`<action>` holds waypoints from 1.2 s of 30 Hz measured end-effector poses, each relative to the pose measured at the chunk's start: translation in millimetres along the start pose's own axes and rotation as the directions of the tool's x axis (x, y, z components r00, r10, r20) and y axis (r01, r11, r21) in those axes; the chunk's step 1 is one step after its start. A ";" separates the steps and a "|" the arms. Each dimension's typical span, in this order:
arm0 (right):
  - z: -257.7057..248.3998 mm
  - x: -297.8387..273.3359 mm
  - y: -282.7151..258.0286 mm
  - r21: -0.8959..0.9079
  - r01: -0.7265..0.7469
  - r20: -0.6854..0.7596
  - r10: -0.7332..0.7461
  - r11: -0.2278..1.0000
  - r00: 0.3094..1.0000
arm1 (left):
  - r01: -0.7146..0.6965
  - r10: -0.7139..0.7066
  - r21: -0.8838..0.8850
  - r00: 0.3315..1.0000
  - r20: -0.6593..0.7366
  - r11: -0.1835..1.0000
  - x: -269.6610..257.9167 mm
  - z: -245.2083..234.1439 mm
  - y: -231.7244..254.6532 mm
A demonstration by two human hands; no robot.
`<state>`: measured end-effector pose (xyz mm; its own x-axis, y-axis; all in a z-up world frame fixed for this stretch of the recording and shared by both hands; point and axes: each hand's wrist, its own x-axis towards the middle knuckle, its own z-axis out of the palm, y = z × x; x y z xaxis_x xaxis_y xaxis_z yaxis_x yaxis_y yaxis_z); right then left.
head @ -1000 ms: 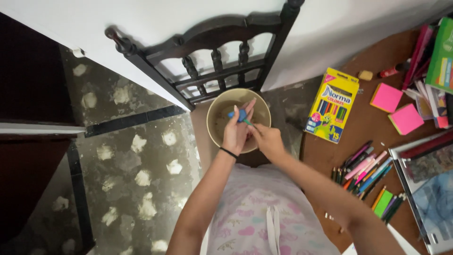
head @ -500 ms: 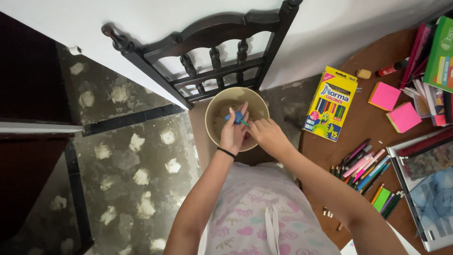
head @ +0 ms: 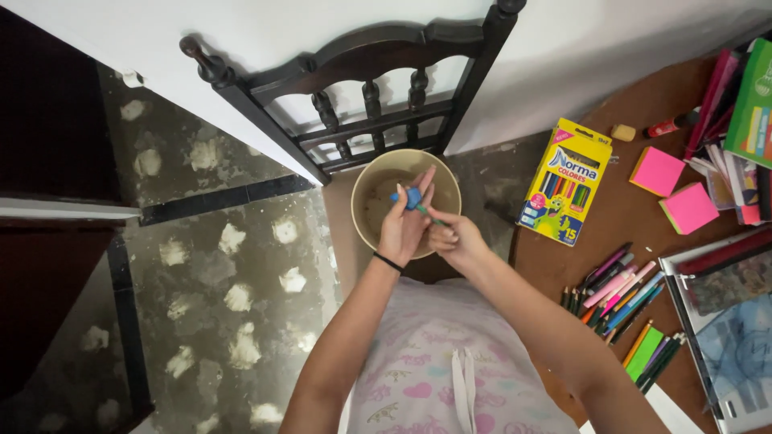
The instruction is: The person is sharpening various colored pencils using a sharpener over a wastebasket.
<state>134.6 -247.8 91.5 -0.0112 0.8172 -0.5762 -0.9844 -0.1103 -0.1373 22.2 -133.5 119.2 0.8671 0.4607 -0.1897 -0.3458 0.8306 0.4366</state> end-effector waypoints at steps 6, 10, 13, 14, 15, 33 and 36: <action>-12.3 -6.4 10.7 0.395 -0.200 0.315 0.072 0.897 0.946 | -0.040 0.016 0.141 0.986 0.165 0.989 4.7 4.9 11.4; -11.9 -17.1 8.9 0.236 -0.121 0.272 0.054 0.964 0.961 | -0.170 0.131 0.216 0.974 0.186 0.961 14.2 -21.1 17.6; -10.5 -31.7 6.1 0.103 -0.065 0.222 0.041 0.993 0.974 | -0.101 0.088 0.230 0.994 0.067 0.968 12.2 -22.1 36.6; -7.6 -37.6 4.3 0.070 -0.046 0.224 0.029 0.997 0.974 | -0.071 0.075 0.248 0.997 -0.006 0.966 13.0 -27.4 37.0; -4.7 -43.7 2.4 0.037 -0.026 0.227 0.017 0.999 0.974 | -0.039 0.062 0.264 0.995 -0.080 0.964 14.0 -32.6 37.2; 19.2 -99.2 11.4 -0.541 0.438 0.020 -0.510 0.718 0.860 | 0.420 -0.416 -0.034 0.878 -0.238 0.907 21.7 -176.5 -28.2; -24.5 -133.0 19.8 -0.743 0.548 0.074 -0.767 0.385 0.638 | 0.441 -0.433 -0.023 0.867 -0.246 0.897 23.4 -178.8 -14.5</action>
<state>120.8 -372.5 145.7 0.7348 0.6472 -0.2029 -0.2542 -0.0145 -0.9670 -16.6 -78.9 -48.9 0.8135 0.1170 -0.5697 0.0643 0.9555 0.2880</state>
